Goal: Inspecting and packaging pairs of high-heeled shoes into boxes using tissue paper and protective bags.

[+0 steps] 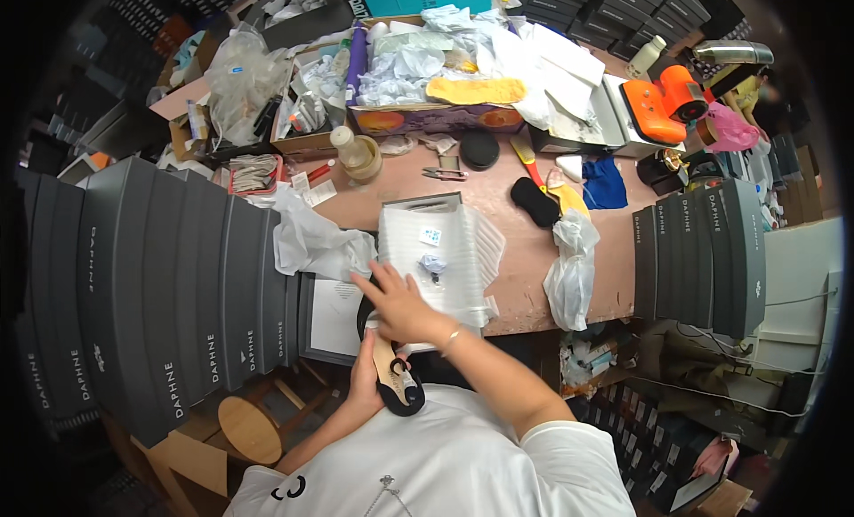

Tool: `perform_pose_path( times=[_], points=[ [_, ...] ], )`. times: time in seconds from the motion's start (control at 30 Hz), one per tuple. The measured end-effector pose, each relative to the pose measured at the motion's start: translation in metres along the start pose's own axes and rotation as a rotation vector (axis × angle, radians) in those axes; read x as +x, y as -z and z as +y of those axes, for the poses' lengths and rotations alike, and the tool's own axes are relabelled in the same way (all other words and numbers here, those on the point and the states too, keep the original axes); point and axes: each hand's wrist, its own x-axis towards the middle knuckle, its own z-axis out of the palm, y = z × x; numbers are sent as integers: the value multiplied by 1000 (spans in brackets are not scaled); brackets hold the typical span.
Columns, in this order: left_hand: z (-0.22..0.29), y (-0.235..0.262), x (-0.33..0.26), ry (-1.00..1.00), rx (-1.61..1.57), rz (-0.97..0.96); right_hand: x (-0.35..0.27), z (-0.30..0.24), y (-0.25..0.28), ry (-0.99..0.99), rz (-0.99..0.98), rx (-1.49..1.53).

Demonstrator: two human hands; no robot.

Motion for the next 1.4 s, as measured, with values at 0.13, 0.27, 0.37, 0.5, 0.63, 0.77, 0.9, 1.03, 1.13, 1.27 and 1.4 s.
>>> perform_pose_path(
  times=[0.13, 0.27, 0.37, 0.5, 0.63, 0.77, 0.9, 1.03, 1.13, 1.27, 1.4],
  points=[
    [18, 18, 7, 33, -73, 63, 0, 75, 25, -145, -58, -397],
    [32, 13, 15, -46, -84, -2, 12, 110, 14, -222, -75, -154],
    [32, 12, 11, -73, -133, -19, -20, 32, 37, -257, 131, 800],
    [14, -2, 11, -137, -60, -135, -33, -28, -2, -305, 281, 746],
    [6, -15, -2, -213, 119, -13, -40, -16, -12, -110, 509, 148],
    [-1, -16, -9, -47, 128, -98, -40, -5, 3, -63, 571, 234],
    [-8, -11, -2, 9, 225, -286, -57, -9, 16, -67, 485, 443],
    [-8, -5, 7, 48, 160, -156, -41, 14, -2, -125, 427, 510],
    [45, 14, 30, 5, 284, -141, -77, 52, 37, -174, 522, 293],
    [95, 26, 61, -907, 929, 264, -181, 133, 91, -1029, 480, -373],
    [65, -35, 52, -572, 845, -199, -255, 233, 22, -961, 763, 412]
  ],
)
